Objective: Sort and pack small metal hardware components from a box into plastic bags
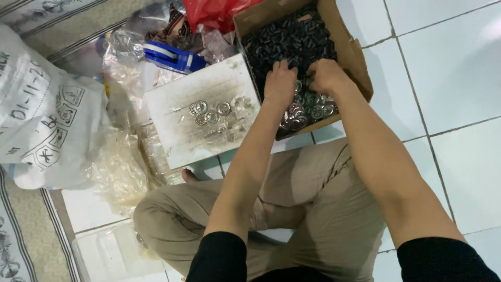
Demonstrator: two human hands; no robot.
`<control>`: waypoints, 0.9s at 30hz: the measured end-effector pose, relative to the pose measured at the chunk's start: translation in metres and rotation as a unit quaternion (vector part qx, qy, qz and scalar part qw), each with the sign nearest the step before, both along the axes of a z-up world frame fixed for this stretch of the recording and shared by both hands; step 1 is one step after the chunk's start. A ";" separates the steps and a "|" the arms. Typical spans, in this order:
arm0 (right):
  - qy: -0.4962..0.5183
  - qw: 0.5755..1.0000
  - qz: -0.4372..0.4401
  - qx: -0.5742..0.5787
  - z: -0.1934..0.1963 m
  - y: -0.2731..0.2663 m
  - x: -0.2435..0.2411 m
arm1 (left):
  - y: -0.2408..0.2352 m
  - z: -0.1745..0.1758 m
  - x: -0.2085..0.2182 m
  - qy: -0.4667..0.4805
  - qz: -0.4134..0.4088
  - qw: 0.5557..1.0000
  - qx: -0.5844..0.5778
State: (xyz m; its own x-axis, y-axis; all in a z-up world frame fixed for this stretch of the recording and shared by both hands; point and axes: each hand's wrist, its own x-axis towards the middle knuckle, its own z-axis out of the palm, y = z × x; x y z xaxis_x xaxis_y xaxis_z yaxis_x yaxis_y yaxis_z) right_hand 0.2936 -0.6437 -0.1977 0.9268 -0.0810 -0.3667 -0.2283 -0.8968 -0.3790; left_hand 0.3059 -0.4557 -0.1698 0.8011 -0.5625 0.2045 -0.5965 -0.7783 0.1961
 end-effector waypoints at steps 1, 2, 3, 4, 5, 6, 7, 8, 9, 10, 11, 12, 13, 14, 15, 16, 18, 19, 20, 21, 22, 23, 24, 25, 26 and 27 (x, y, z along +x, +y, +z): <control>0.003 1.000 0.002 0.004 0.004 0.002 0.000 | -0.001 -0.001 -0.003 0.003 0.002 1.000 0.004; -0.001 1.000 -0.010 -0.003 0.008 0.005 -0.001 | -0.001 -0.001 -0.006 -0.008 -0.019 1.000 0.007; -0.008 1.000 -0.020 -0.012 0.015 0.007 0.003 | -0.001 0.000 -0.007 -0.022 -0.038 0.999 0.009; -0.007 1.000 -0.016 -0.010 0.017 0.009 0.005 | 0.002 -0.008 -0.005 -0.021 -0.033 0.999 0.011; 0.002 1.000 -0.017 0.009 0.018 0.008 0.004 | 0.001 -0.017 -0.005 0.000 -0.031 0.999 0.025; 0.011 0.999 -0.019 0.029 0.020 0.006 0.003 | 0.001 -0.026 -0.005 0.020 -0.028 0.999 0.040; 0.015 0.999 -0.023 0.028 0.029 0.005 0.000 | 0.000 -0.021 -0.006 0.025 -0.032 0.998 0.039; 0.018 1.000 -0.019 0.017 0.040 0.005 -0.002 | -0.001 -0.016 -0.008 0.036 -0.025 0.998 0.039; 0.017 1.000 -0.011 0.005 0.052 0.006 0.001 | 0.000 -0.009 -0.004 0.043 -0.013 0.998 0.038; 0.017 1.000 -0.011 0.004 0.063 0.007 -0.008 | 0.001 -0.009 -0.007 0.043 -0.013 0.998 0.036; 0.044 0.999 -0.002 -0.011 0.076 0.009 -0.014 | 0.003 -0.007 -0.007 0.061 -0.012 0.998 0.033; 0.070 0.997 0.007 -0.026 0.088 0.010 -0.020 | 0.004 -0.006 -0.007 0.079 -0.010 0.996 0.030; 0.072 0.997 0.005 -0.027 0.087 0.011 -0.023 | 0.004 -0.003 -0.005 0.080 -0.012 0.996 0.030; 0.070 0.997 0.023 -0.039 0.086 0.011 -0.026 | 0.004 -0.002 -0.003 0.091 -0.012 0.995 0.025; 0.067 0.995 0.043 -0.052 0.085 0.012 -0.029 | 0.004 0.000 -0.001 0.102 -0.011 0.995 0.019; 0.069 0.995 0.043 -0.052 0.070 0.013 -0.033 | 0.004 -0.003 -0.007 0.103 -0.011 0.994 0.018; 0.075 0.994 0.036 -0.071 0.047 0.013 -0.028 | 0.003 -0.003 -0.004 0.099 -0.035 0.994 0.014; 0.073 0.994 0.036 -0.070 0.052 0.016 -0.028 | 0.006 0.016 -0.007 0.097 -0.035 0.995 0.015; 0.072 0.993 0.057 -0.075 0.057 0.018 -0.028 | 0.010 0.035 -0.011 0.151 -0.040 0.988 -0.008; 0.075 0.991 0.078 -0.078 0.059 0.021 -0.032 | 0.015 0.051 -0.018 0.209 -0.045 0.976 -0.031; 0.077 0.991 0.079 -0.076 0.060 0.023 -0.030 | 0.017 0.056 -0.017 0.210 -0.043 0.976 -0.029; 0.077 0.989 0.094 -0.089 0.062 0.024 -0.029 | 0.018 0.060 -0.018 0.258 -0.034 0.964 -0.060; 0.078 0.986 0.110 -0.101 0.063 0.025 -0.028 | 0.019 0.064 -0.019 0.305 -0.024 0.948 -0.091; 0.078 0.986 0.109 -0.102 0.070 0.029 -0.030 | 0.019 0.057 -0.021 0.304 -0.025 0.948 -0.091; 0.080 0.984 0.116 -0.106 0.078 0.033 -0.033 | 0.019 0.050 -0.023 0.308 -0.026 0.948 -0.073; 0.080 0.983 0.126 -0.112 0.087 0.038 -0.033 | 0.020 0.044 -0.024 0.311 -0.024 0.948 -0.056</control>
